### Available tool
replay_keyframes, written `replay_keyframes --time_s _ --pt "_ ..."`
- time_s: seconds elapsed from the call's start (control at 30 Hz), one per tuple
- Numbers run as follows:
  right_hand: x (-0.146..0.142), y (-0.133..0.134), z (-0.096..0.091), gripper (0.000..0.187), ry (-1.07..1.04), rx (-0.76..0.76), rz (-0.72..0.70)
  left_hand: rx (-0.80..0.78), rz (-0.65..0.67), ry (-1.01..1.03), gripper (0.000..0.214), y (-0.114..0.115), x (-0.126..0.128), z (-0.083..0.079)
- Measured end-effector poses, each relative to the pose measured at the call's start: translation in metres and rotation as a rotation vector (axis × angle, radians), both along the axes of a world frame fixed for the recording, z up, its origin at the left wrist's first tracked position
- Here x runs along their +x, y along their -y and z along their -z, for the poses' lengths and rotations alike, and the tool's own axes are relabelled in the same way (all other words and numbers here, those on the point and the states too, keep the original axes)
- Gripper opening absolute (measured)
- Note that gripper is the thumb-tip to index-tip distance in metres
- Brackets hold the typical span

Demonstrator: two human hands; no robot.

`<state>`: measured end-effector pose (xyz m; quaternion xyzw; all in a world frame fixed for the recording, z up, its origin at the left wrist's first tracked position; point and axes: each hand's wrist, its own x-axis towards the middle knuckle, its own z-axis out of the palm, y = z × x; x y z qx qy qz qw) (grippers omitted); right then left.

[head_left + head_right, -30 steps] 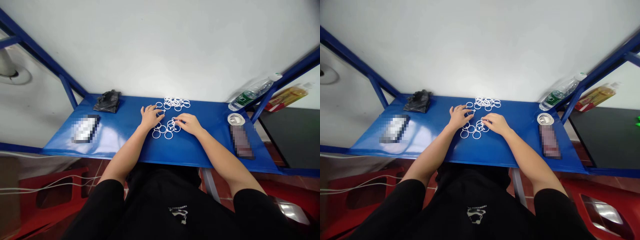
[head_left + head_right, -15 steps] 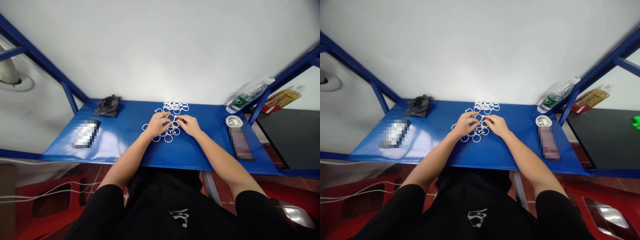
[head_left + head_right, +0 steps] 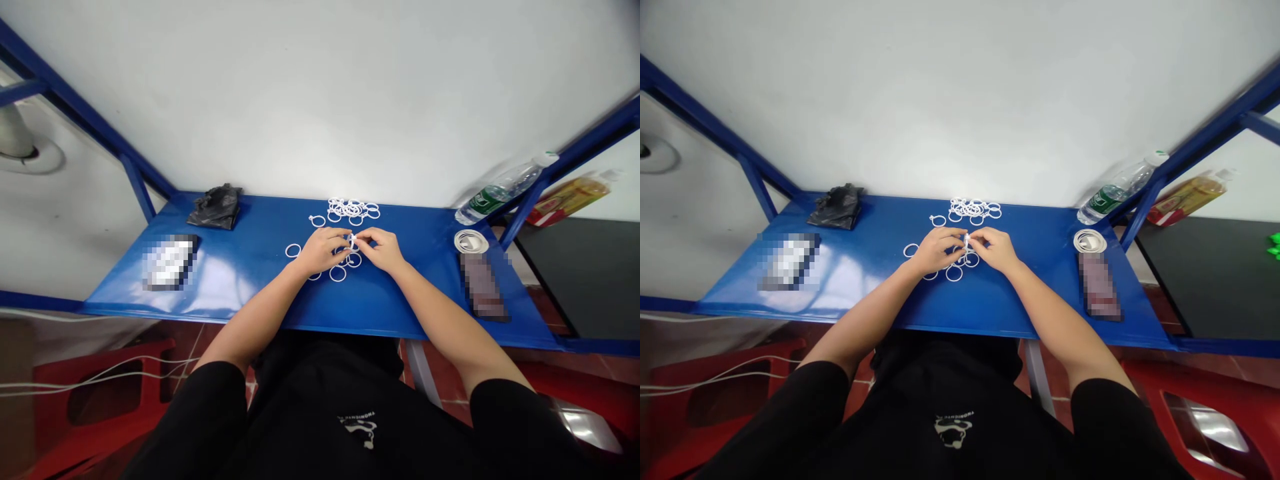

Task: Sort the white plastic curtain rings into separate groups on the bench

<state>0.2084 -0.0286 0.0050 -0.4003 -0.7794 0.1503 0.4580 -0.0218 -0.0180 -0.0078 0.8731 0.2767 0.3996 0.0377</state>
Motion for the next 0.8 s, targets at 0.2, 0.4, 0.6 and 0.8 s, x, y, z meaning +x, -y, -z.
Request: replay_keyframes --time_s 0.2,0.4,0.6,0.8 --pt "0.001 0.000 0.002 0.013 0.058 0.044 -0.077 -0.020 -0.058 -0.050 0.024 -0.001 -0.002 -0.002" --pt "-0.002 0.001 0.003 0.015 0.092 0.075 -0.099 0.033 -0.081 -0.037 0.025 0.001 0.000 -0.002" --pt "-0.004 0.001 0.001 0.019 0.121 0.061 -0.062 -0.007 -0.102 -0.014 0.024 0.001 0.001 -0.003" --pt "0.007 -0.006 0.002 0.021 0.201 0.079 0.053 -0.113 -0.257 0.075 0.026 -0.020 -0.018 0.009"
